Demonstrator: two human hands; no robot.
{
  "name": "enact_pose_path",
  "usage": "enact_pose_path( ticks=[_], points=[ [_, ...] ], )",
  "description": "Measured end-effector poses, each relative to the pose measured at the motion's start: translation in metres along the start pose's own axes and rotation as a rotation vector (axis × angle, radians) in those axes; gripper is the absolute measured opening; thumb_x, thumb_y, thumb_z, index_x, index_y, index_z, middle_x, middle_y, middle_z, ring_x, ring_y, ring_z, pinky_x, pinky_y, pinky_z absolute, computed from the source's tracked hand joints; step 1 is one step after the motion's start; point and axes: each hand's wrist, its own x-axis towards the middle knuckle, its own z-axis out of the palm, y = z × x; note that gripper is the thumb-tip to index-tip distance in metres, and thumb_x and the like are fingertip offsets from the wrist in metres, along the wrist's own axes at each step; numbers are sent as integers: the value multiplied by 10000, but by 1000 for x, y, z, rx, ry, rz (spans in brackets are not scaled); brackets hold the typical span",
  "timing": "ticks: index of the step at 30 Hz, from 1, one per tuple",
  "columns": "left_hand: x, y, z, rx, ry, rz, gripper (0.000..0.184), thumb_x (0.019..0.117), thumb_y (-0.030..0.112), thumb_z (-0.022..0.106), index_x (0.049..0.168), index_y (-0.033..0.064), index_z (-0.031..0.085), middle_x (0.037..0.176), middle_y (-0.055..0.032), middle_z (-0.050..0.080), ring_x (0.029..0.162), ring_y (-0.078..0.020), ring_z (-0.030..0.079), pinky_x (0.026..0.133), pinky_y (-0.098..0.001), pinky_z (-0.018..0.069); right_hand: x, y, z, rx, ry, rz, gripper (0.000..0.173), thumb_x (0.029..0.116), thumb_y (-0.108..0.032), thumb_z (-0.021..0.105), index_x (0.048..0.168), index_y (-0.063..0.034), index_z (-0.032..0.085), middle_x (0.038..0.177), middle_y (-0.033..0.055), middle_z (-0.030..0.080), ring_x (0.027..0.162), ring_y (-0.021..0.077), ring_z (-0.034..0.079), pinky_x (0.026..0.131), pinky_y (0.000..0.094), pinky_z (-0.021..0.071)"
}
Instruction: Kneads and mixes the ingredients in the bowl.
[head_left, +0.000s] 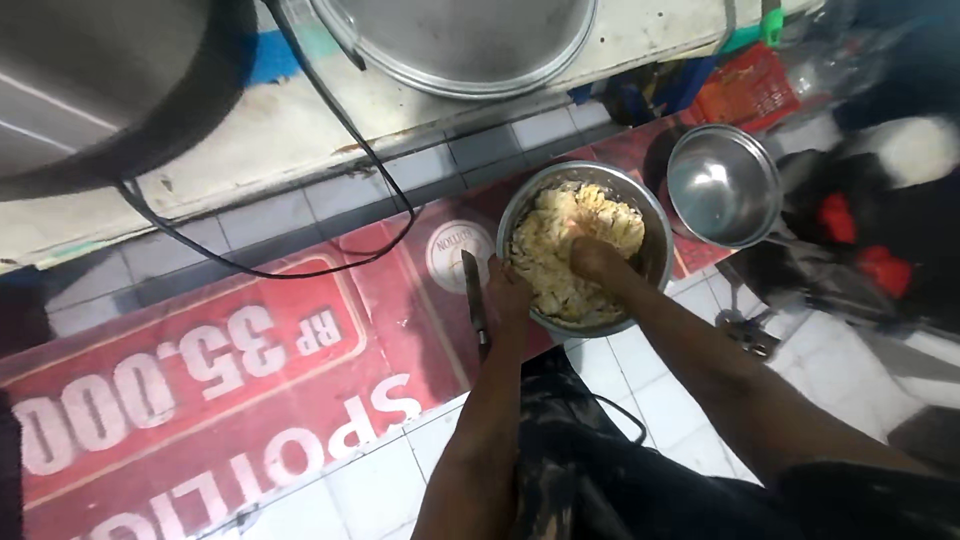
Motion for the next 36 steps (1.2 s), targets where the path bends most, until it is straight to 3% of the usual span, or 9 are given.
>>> enact_pose_path(
  ticks=[4, 9, 15, 19, 21, 26, 29, 31, 36],
  points=[
    [1, -1, 1, 13, 30, 10, 459, 1106, 255, 405, 1543, 116, 410, 1170, -243, 689, 1038, -408, 694, 893, -608, 552, -42, -6, 13, -68, -38, 58, 389, 1039, -220, 554, 1365, -9, 527, 1144, 267, 684, 1063, 469, 676, 872, 655, 533],
    [5, -6, 4, 13, 47, 86, 554, 1102, 198, 394, 1639, 218, 259, 1224, -243, 682, 1021, -420, 701, 877, -622, 552, -85, 16, -17, -87, -21, 267, 465, 1025, -255, 600, 1379, 35, 518, 1210, 291, 657, 1127, 477, 650, 910, 655, 510],
    [6, -2, 1, 26, 26, 93, 606, 1066, 110, 432, 1641, 211, 269, 1252, -245, 676, 1053, -416, 692, 907, -606, 541, -70, 32, -17, -18, 109, 509, 560, 1027, -254, 568, 1463, 57, 404, 1238, 278, 655, 1153, 436, 663, 935, 596, 524],
    [6, 3, -4, 64, -18, 62, 631, 1060, 123, 464, 1648, 204, 252, 1117, -266, 702, 980, -420, 699, 886, -598, 542, -26, 28, -23, 99, 196, 427, 455, 1043, -240, 539, 1372, 71, 500, 1241, 303, 647, 1130, 470, 662, 906, 642, 526],
    [6, 5, -7, 66, -55, 49, 678, 1040, 101, 493, 1653, 224, 230, 1074, -251, 703, 947, -401, 695, 855, -578, 551, 4, 36, -33, 101, 169, 317, 425, 1048, -231, 537, 1339, 79, 541, 1288, 317, 620, 1187, 486, 630, 950, 666, 504],
    [5, 1, -5, 41, -48, 99, 699, 1015, 68, 498, 1652, 173, 230, 1130, -263, 701, 982, -401, 700, 897, -569, 545, 57, 45, -40, 103, 94, 22, 394, 1060, -238, 532, 1358, 15, 586, 1287, 303, 634, 1215, 482, 614, 994, 689, 477],
    [5, -1, -3, 24, -34, 102, 684, 1025, 76, 496, 1650, 175, 236, 1126, -259, 703, 973, -394, 703, 889, -569, 552, 49, 11, -40, -115, -23, -71, 449, 1044, -236, 557, 1425, -1, 527, 1265, 303, 641, 1175, 495, 632, 964, 683, 494],
    [3, -2, -3, 12, -27, 85, 684, 1023, 78, 501, 1648, 189, 247, 1083, -251, 708, 948, -389, 704, 873, -567, 557, 33, -3, -42, -301, -57, -130, 461, 1070, -264, 502, 1454, -8, 482, 1186, 295, 670, 1108, 498, 662, 912, 670, 519],
    [1, -7, 3, 76, 45, 114, 615, 1056, 150, 489, 1636, 192, 287, 1086, -244, 716, 947, -392, 715, 869, -586, 562, 9, -15, -87, -590, -34, -170, 489, 1046, -120, 530, 1514, -30, 418, 1196, 332, 642, 1118, 551, 625, 895, 696, 502]
  ],
)
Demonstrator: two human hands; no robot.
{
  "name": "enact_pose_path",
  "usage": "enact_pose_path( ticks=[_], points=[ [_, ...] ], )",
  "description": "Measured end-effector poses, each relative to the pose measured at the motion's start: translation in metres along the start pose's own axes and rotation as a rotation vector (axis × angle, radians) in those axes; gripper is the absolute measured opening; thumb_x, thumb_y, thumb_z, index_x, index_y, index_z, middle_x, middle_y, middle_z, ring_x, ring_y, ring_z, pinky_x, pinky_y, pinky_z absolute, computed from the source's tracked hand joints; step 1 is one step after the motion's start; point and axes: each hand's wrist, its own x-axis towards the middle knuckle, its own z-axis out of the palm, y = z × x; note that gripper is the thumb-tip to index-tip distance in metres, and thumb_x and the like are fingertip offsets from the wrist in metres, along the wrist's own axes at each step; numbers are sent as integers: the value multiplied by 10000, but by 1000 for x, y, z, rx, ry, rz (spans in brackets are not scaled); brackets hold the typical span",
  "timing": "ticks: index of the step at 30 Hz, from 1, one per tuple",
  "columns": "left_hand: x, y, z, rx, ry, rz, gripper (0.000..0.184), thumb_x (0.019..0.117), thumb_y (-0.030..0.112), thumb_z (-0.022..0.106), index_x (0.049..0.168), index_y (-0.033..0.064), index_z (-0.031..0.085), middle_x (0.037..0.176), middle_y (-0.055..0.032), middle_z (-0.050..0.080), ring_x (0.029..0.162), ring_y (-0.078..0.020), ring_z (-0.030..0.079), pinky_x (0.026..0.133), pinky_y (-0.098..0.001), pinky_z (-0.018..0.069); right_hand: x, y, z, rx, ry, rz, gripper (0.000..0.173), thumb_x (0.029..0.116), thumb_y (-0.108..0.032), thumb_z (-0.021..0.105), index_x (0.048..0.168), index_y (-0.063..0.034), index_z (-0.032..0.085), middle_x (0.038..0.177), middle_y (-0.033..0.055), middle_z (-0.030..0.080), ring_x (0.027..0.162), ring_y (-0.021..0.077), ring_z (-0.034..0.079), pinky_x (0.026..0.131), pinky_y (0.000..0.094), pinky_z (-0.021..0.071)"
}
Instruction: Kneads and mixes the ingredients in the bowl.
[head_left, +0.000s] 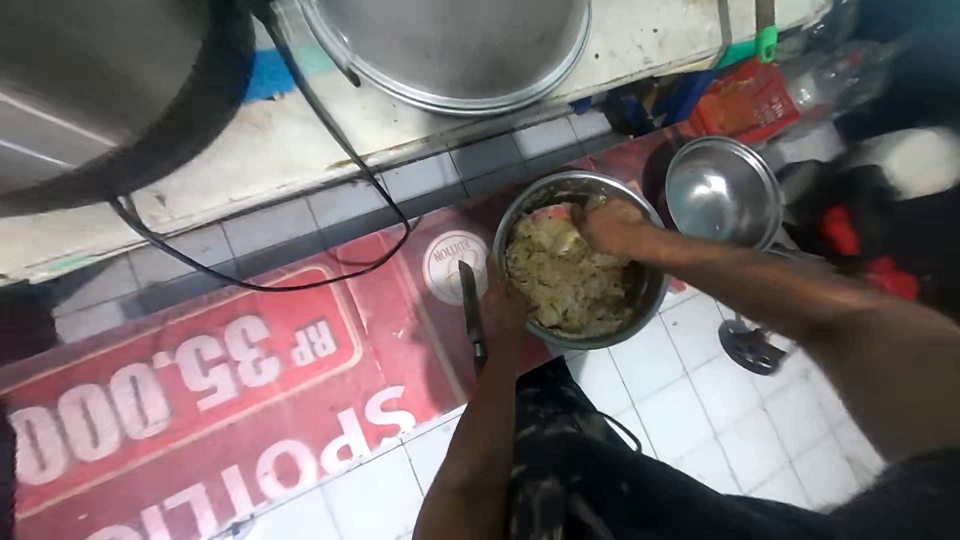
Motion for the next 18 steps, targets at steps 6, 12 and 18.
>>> enact_pose_path(
  ticks=[6, 12, 18],
  points=[
    [0, -1, 4, -47, 44, -1, 551, 1082, 179, 442, 1620, 203, 324, 1193, -233, 698, 997, -399, 710, 865, -603, 564, 4, 74, 40, -153, 5, 101, 498, 1057, -47, 479, 1517, 75, 331, 1185, 348, 629, 1080, 549, 641, 891, 660, 528],
    [-5, 10, 2, -117, 42, -79, 564, 1069, 162, 461, 1615, 231, 338, 1223, -230, 686, 1026, -402, 697, 863, -613, 554, -55, 61, 137, 276, -90, 227, 400, 1000, -197, 626, 1308, 56, 588, 1213, 305, 655, 1113, 508, 645, 909, 691, 502],
    [-2, 7, 2, -40, 45, -50, 593, 1063, 147, 457, 1632, 226, 309, 1102, -242, 714, 941, -401, 712, 832, -597, 562, -73, 52, 74, 113, -97, 287, 407, 1011, -212, 597, 1337, 29, 562, 1124, 300, 679, 1046, 506, 669, 825, 676, 529]
  ],
)
